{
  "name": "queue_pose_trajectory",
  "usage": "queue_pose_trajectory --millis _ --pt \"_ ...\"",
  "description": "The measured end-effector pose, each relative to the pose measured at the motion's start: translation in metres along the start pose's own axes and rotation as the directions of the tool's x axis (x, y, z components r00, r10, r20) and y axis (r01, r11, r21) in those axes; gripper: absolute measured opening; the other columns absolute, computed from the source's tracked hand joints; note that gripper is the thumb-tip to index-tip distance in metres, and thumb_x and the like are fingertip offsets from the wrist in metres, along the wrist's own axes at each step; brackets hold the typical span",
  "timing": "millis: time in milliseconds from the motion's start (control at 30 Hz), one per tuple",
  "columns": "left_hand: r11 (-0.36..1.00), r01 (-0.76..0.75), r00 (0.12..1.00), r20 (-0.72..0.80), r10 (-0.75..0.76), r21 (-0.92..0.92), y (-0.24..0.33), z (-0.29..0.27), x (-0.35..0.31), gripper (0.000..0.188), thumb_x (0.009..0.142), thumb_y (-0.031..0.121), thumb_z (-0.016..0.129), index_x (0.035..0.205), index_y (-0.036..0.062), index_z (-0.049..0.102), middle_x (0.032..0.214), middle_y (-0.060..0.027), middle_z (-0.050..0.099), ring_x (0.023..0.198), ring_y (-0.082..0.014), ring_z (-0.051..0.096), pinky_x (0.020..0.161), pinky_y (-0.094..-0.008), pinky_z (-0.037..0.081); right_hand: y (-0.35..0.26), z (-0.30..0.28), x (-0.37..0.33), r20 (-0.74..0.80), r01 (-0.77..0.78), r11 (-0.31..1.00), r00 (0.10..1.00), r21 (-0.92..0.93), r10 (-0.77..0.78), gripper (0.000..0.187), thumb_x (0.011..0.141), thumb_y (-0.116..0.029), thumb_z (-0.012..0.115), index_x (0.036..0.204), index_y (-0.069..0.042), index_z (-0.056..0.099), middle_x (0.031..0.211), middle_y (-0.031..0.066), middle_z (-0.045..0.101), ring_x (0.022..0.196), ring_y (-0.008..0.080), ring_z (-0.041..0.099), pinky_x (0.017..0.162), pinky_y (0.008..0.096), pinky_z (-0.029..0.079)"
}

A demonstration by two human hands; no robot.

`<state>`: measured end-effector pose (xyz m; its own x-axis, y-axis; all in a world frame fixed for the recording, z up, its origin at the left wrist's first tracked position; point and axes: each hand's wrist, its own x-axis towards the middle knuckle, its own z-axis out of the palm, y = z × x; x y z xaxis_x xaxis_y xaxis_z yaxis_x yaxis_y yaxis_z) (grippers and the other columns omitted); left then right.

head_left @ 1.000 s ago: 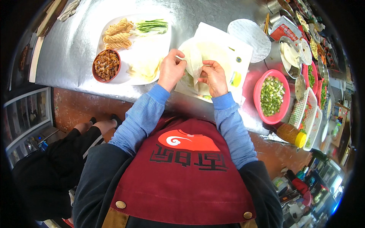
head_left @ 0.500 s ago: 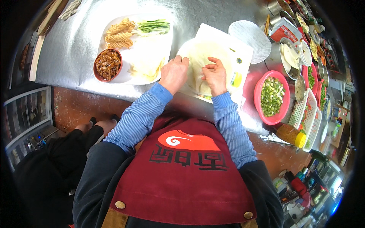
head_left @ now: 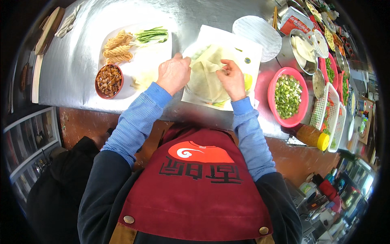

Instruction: The person assembles wraps by placing fillings onto thin sheets, folding them, and stacking the finished wraps. They handle green onions, a brown filling, and thin sheets, repeatedly folding and stacking the wraps on a tray.

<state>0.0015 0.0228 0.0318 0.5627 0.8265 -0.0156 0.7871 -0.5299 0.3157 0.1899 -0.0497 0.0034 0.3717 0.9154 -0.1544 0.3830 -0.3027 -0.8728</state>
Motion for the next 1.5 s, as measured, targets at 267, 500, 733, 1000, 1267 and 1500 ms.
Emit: queue_pose_trajectory --millis 267,500,733,1000,1267,1500 --pt "0.981 -0.07 0.977 -0.212 0.031 -0.182 -0.002 0.013 0.036 0.01 0.078 0.012 0.058 0.086 0.0075 0.061 0.084 -0.0132 0.064 0.075 -0.033 0.063 0.066 -0.0418 0.05 -0.031 0.01 0.002 -0.031 0.223 0.812 0.958 -0.539 -0.284 0.017 0.075 -0.015 0.062 0.092 -0.011 0.063 0.081 0.0096 0.06 0.077 0.0288 0.061 0.066 0.0396 0.05" --pt "0.943 0.059 0.993 -0.08 -0.09 -0.328 -0.011 0.016 0.045 0.009 0.082 0.012 0.056 0.085 0.0078 0.064 0.077 -0.0101 0.067 0.071 -0.0289 0.065 0.062 -0.0376 0.051 -0.024 0.026 0.034 -0.074 0.129 0.956 0.985 -0.265 -0.154 0.024 0.073 -0.028 0.069 0.085 -0.008 0.065 0.076 0.0097 0.065 0.069 0.0268 0.064 0.065 0.0366 0.051" --pt "0.984 0.004 0.986 -0.162 -0.034 -0.177 -0.017 0.023 0.044 0.009 0.081 0.012 0.055 0.084 0.0075 0.061 0.077 -0.0115 0.065 0.069 -0.0312 0.063 0.061 -0.0402 0.049 -0.02 0.035 0.054 0.123 -0.061 0.996 0.991 0.07 0.052 0.034 0.076 -0.028 0.069 0.09 0.003 0.066 0.073 0.0103 0.065 0.062 0.0193 0.062 0.059 0.0306 0.05" --pt "0.999 -0.017 0.99 -0.137 0.023 0.049 -0.01 0.025 0.047 0.01 0.068 0.002 0.057 0.078 0.0023 0.056 0.076 -0.0173 0.062 0.072 -0.0337 0.063 0.062 -0.0437 0.051 -0.002 -0.008 0.072 0.05 -0.376 0.777 0.911 0.504 0.409 0.018 0.082 -0.012 0.066 0.094 0.001 0.066 0.083 0.0066 0.066 0.068 0.0145 0.061 0.052 0.0297 0.049" --pt "1.0 -0.026 0.995 -0.097 0.027 0.013 -0.002 0.002 0.063 0.018 0.073 0.004 0.054 0.09 0.0049 0.062 0.083 -0.0136 0.064 0.077 -0.0338 0.063 0.066 -0.0439 0.051 -0.001 -0.039 0.064 0.145 -0.383 0.788 0.922 0.481 0.36 0.022 0.083 -0.016 0.066 0.1 -0.003 0.066 0.088 0.0059 0.067 0.076 0.0141 0.064 0.057 0.0268 0.05" --pt "0.776 -0.368 0.881 0.074 0.467 -0.512 0.026 -0.002 0.125 0.03 0.078 0.005 0.051 0.105 0.0052 0.065 0.098 -0.0109 0.067 0.095 -0.0243 0.061 0.082 -0.0325 0.049 -0.025 -0.029 0.055 0.189 -0.101 0.924 0.981 0.369 0.032 0.027 0.081 -0.014 0.061 0.103 0.002 0.061 0.085 0.0072 0.065 0.067 0.0105 0.059 0.056 0.0238 0.048"
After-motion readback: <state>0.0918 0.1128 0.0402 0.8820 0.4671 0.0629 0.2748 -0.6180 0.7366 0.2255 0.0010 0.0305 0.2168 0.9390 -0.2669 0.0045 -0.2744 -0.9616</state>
